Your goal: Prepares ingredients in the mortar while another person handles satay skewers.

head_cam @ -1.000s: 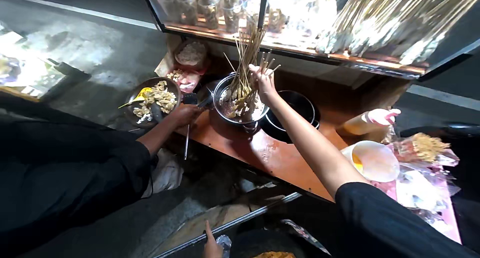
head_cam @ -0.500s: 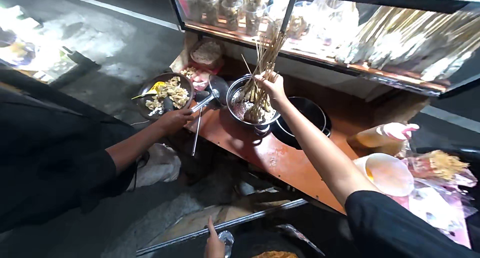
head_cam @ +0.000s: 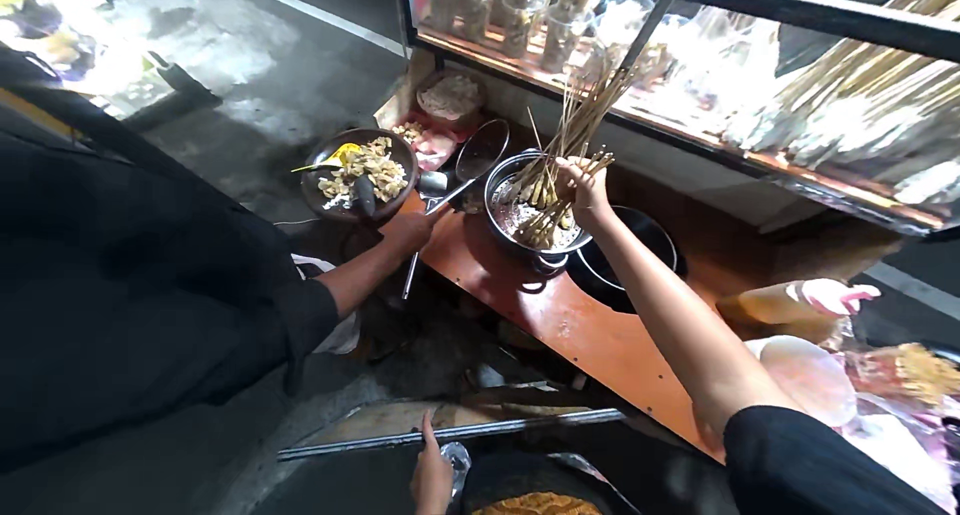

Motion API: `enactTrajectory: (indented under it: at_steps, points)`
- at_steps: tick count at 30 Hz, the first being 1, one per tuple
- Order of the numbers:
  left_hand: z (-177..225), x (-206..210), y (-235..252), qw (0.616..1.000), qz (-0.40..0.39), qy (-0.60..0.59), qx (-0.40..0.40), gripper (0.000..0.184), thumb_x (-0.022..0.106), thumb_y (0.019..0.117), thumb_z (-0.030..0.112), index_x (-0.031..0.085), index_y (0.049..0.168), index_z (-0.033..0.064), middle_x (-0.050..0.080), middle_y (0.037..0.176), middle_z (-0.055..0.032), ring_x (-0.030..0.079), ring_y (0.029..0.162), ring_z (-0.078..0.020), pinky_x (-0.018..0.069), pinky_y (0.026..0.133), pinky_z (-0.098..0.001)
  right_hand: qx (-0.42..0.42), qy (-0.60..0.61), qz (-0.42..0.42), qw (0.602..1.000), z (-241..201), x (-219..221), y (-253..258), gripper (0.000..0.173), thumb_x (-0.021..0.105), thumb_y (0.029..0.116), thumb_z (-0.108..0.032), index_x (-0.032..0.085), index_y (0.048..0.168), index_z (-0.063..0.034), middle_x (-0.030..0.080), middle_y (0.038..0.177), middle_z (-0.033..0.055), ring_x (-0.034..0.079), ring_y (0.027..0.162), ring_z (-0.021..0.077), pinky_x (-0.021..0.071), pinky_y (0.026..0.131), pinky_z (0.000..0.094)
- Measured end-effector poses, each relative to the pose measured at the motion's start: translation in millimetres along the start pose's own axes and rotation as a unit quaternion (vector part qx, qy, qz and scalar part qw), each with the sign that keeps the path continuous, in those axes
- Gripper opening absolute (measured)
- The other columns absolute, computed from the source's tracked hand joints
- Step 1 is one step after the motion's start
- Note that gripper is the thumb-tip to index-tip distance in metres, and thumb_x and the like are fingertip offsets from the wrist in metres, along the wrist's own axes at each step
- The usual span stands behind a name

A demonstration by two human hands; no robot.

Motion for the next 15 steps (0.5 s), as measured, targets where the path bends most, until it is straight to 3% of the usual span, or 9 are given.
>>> enactTrajectory:
  at_steps: [2,4,5,7,9,11,14,15]
  points:
    - [3,-3,1,1.000,0.000,-0.004,0.005,0.097,0.066,0.0943,0.012,0.003,0.166,0.0310,0.073,0.113,-0.0212,0.072,0.101,-0.0420,0.0556,0.087,-0.0621,-0.024,-0.029,-0.004,0.999,-9,6,2,0.015,0.064,0.0954,-0.011,0.060,0.082,-0.0161,0.056,0.062,-0.0111,0.049,0.051,-0.0010,0.0444,0.051,0.0173]
    - [3,-3,2,1.000,0.006,-0.017,0.019,0.096,0.067,0.0938,0.011,0.006,0.166,0.0299,0.073,0.111,-0.0219,0.072,0.100,-0.0430,0.0555,0.085,-0.0626,-0.067,-0.071,0.046,0.994,-18,1,-4,0.005,0.065,0.0983,-0.012,0.065,0.095,-0.0088,0.062,0.074,-0.0088,0.058,0.063,0.0003,0.0534,0.063,0.0205]
    - [3,-3,4,0.999,0.007,-0.023,0.027,0.096,0.067,0.0937,0.010,0.006,0.166,0.0293,0.073,0.111,-0.0222,0.072,0.100,-0.0434,0.0553,0.085,-0.0633,-0.078,-0.083,0.091,0.989,-19,-3,-9,0.010,0.065,0.0996,-0.016,0.064,0.093,-0.0088,0.060,0.072,-0.0090,0.056,0.060,0.0006,0.0516,0.061,0.0215]
    - [2,-1,10,0.999,0.008,-0.029,0.034,0.097,0.068,0.0934,0.011,0.005,0.166,0.0289,0.073,0.110,-0.0228,0.072,0.100,-0.0440,0.0550,0.086,-0.0634,-0.066,-0.084,0.160,0.981,-14,-12,-12,0.027,0.063,0.0998,-0.020,0.051,0.075,-0.0162,0.046,0.058,-0.0104,0.045,0.048,0.0023,0.0441,0.051,0.0232]
    - [1,1,11,0.999,0.000,-0.030,0.037,0.098,0.070,0.0935,0.011,0.005,0.166,0.0278,0.073,0.110,-0.0242,0.071,0.100,-0.0449,0.0545,0.086,-0.0636,-0.033,-0.056,0.116,0.991,-12,-7,-9,0.031,0.062,0.0994,-0.019,0.049,0.072,-0.0188,0.044,0.053,-0.0107,0.042,0.044,0.0021,0.0411,0.045,0.0215]
    - [2,-2,12,0.999,-0.010,-0.014,0.037,0.098,0.069,0.0939,0.012,0.004,0.166,0.0260,0.072,0.112,-0.0253,0.071,0.101,-0.0457,0.0542,0.087,-0.0636,-0.024,-0.042,0.051,0.998,-20,6,-4,0.028,0.062,0.0991,-0.015,0.052,0.073,-0.0188,0.049,0.055,-0.0118,0.046,0.046,-0.0002,0.0434,0.048,0.0189]
    - [1,-9,7,0.998,-0.027,0.048,0.035,0.096,0.068,0.0953,0.014,0.005,0.166,0.0274,0.072,0.114,-0.0245,0.071,0.104,-0.0453,0.0536,0.089,-0.0632,-0.035,-0.048,0.038,0.998,-18,5,-6,0.024,0.062,0.0988,-0.013,0.055,0.076,-0.0167,0.053,0.059,-0.0118,0.050,0.053,-0.0003,0.0471,0.056,0.0198]
    - [2,-15,2,0.996,-0.032,0.075,0.037,0.093,0.067,0.0963,0.016,0.006,0.166,0.0269,0.072,0.116,-0.0242,0.070,0.106,-0.0450,0.0529,0.091,-0.0633,-0.034,-0.049,0.047,0.997,-14,2,-11,0.027,0.063,0.0989,-0.014,0.054,0.074,-0.0169,0.051,0.058,-0.0117,0.049,0.051,-0.0002,0.0460,0.054,0.0200]
Point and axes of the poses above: each hand's wrist, its own y-axis towards the middle knuckle, its own x-axis out of the palm, z = x × y, the point moved 9 cm from there along y, towards the middle knuckle
